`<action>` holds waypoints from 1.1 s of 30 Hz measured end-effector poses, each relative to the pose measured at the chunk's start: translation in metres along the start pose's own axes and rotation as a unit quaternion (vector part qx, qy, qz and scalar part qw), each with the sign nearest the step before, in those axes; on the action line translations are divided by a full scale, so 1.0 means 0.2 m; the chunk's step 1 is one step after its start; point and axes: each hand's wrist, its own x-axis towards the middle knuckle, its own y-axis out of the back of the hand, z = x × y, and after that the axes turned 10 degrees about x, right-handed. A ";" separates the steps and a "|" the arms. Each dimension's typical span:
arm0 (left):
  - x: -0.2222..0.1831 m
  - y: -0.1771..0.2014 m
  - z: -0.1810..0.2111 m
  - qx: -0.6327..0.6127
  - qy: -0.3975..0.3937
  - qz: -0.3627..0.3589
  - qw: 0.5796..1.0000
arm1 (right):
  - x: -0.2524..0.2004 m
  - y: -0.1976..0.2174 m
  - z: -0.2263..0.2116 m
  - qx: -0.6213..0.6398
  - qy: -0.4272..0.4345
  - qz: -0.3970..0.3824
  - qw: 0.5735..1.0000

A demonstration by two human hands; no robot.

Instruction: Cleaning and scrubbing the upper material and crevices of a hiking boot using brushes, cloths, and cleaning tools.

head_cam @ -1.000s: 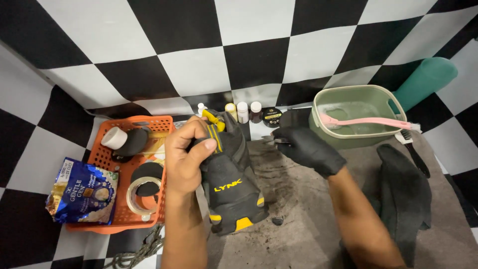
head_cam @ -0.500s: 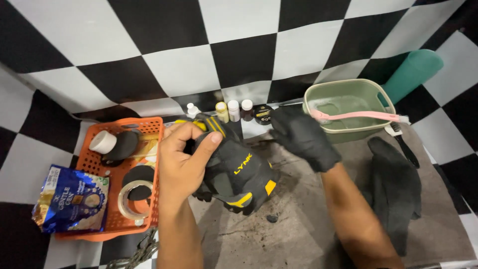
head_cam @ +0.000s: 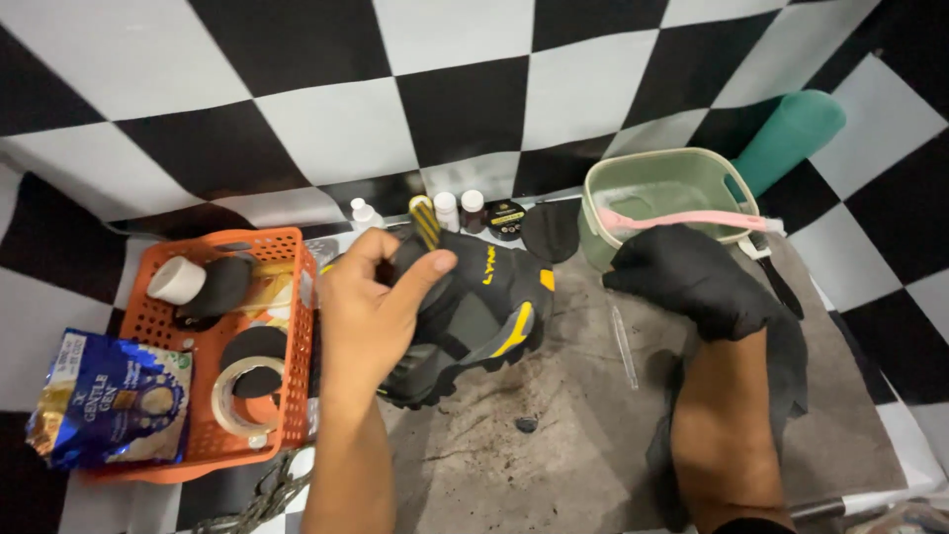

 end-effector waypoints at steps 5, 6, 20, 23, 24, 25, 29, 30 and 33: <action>0.02 0.02 0.01 0.028 0.003 -0.028 0.999 | -0.01 -0.01 -0.10 -0.018 -0.016 -0.034 0.999; 0.02 0.03 0.01 0.035 0.004 -0.045 0.998 | -0.02 0.00 -0.13 -0.025 -0.019 -0.040 0.999; 0.03 0.17 -0.07 -0.143 -0.019 -0.135 0.980 | 0.23 -0.60 0.58 -0.195 -0.051 -0.032 0.979; 0.03 0.18 -0.08 -0.167 -0.017 -0.137 0.976 | 0.28 -0.81 0.93 -0.190 -0.049 0.046 0.980; 0.03 0.18 -0.08 -0.176 -0.013 -0.132 0.975 | 0.30 -0.89 1.04 -0.192 -0.033 0.104 0.975; 0.03 0.19 -0.09 -0.176 -0.014 -0.133 0.975 | 0.23 -0.83 0.94 -0.191 -0.034 0.106 0.975; 0.00 0.22 -0.05 -0.123 -0.004 -0.120 0.985 | -0.18 -0.37 0.23 -0.232 0.001 0.140 0.963; -0.01 0.23 -0.03 -0.076 -0.001 -0.120 0.990 | -0.41 -0.22 0.04 -0.306 -0.012 0.163 0.938; 0.00 0.23 -0.03 -0.027 -0.002 -0.121 0.992 | -0.40 -0.09 -0.02 0.057 -0.011 0.196 0.979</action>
